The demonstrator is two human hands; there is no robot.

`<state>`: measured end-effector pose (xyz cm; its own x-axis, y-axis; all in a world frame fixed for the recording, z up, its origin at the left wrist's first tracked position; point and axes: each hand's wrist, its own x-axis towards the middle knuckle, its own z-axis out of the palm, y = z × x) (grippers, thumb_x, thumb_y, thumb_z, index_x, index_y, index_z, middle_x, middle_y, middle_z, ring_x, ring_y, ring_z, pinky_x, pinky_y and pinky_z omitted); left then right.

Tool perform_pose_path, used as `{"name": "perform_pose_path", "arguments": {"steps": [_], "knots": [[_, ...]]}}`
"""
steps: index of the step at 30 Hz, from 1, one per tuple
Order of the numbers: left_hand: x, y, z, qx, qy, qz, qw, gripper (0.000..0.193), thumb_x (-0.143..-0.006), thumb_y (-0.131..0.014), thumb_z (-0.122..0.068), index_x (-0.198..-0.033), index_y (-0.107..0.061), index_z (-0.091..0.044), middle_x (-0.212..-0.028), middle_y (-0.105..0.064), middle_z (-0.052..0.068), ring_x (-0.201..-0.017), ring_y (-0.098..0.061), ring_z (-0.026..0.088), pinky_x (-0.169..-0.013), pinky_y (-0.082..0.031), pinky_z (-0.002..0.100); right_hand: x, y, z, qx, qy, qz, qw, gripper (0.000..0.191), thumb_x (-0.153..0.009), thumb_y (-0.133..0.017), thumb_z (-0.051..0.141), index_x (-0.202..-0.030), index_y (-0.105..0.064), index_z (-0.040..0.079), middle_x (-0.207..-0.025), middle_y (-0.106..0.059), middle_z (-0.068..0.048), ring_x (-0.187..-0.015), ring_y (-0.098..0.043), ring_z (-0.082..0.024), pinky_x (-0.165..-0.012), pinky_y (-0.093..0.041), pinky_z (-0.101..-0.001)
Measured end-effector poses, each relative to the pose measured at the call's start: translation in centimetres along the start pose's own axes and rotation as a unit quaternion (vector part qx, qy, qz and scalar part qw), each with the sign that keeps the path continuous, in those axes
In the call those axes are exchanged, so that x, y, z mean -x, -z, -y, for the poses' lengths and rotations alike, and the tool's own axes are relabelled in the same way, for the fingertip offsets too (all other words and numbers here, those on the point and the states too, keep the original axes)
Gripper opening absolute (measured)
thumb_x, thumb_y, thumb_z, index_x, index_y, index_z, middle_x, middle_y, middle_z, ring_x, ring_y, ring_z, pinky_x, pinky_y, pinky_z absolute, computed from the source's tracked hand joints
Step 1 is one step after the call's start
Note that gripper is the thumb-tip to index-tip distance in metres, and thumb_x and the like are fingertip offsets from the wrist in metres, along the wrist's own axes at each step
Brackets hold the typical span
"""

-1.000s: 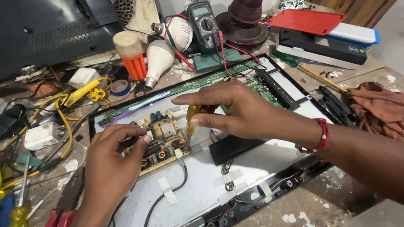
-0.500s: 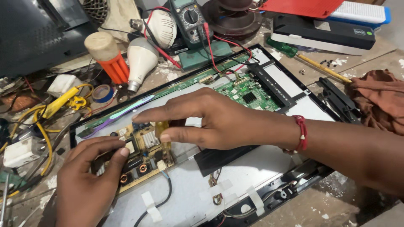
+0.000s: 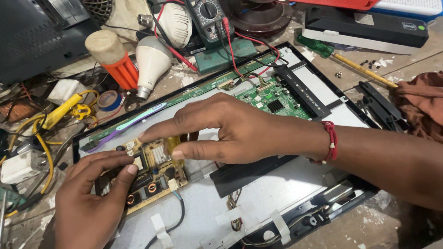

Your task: The person repairs a television power supply board placed on a cluttered workbench. They use a soldering iron to solder and rework components on the board, hold the board steady with one hand, and periodically reposition the board and handle small components while working on different points of the circuit.

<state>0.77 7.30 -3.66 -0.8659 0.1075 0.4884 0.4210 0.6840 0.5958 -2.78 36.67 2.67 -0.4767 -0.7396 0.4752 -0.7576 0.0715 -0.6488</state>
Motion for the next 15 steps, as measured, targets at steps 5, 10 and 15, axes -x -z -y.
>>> {"name": "perform_pose_path", "arguments": {"steps": [5, 10, 15], "knots": [[-0.12, -0.07, -0.03, 0.005, 0.013, 0.007, 1.000, 0.018, -0.086, -0.078, -0.011, -0.103, -0.077, -0.006, -0.109, -0.074, 0.009, -0.110, -0.069, 0.020, -0.099, -0.050, 0.033, -0.09, 0.21, -0.13, 0.030, 0.020, -0.002, 0.999, 0.039, -0.109, -0.065, 0.026, -0.146, -0.060, 0.012, -0.106, -0.074, -0.007, -0.094, -0.067, -0.021, -0.094, -0.054, -0.0386], [-0.10, -0.11, -0.09, -0.003, 0.023, 0.012, 1.000, 0.018, -0.085, -0.078, -0.010, -0.103, -0.077, -0.005, -0.109, -0.073, 0.009, -0.110, -0.069, 0.020, -0.098, -0.051, 0.033, 0.16, 0.16, -0.37, -0.018, 0.033, 0.001, 0.999, 0.034, -0.117, -0.056, 0.025, -0.149, -0.055, 0.014, -0.129, -0.073, -0.006, -0.116, -0.071, -0.019, -0.106, -0.057, -0.0338], [-0.04, 0.01, -0.28, -0.002, 0.014, 0.010, 1.000, 0.017, -0.086, -0.078, -0.009, -0.103, -0.077, -0.005, -0.109, -0.073, 0.009, -0.109, -0.069, 0.020, -0.098, -0.051, 0.032, -0.08, 0.25, -0.16, -0.010, 0.022, 0.011, 1.000, 0.037, -0.113, -0.062, 0.025, -0.147, -0.060, 0.013, -0.126, -0.074, -0.007, -0.113, -0.076, -0.020, -0.105, -0.059, -0.0339]]}}
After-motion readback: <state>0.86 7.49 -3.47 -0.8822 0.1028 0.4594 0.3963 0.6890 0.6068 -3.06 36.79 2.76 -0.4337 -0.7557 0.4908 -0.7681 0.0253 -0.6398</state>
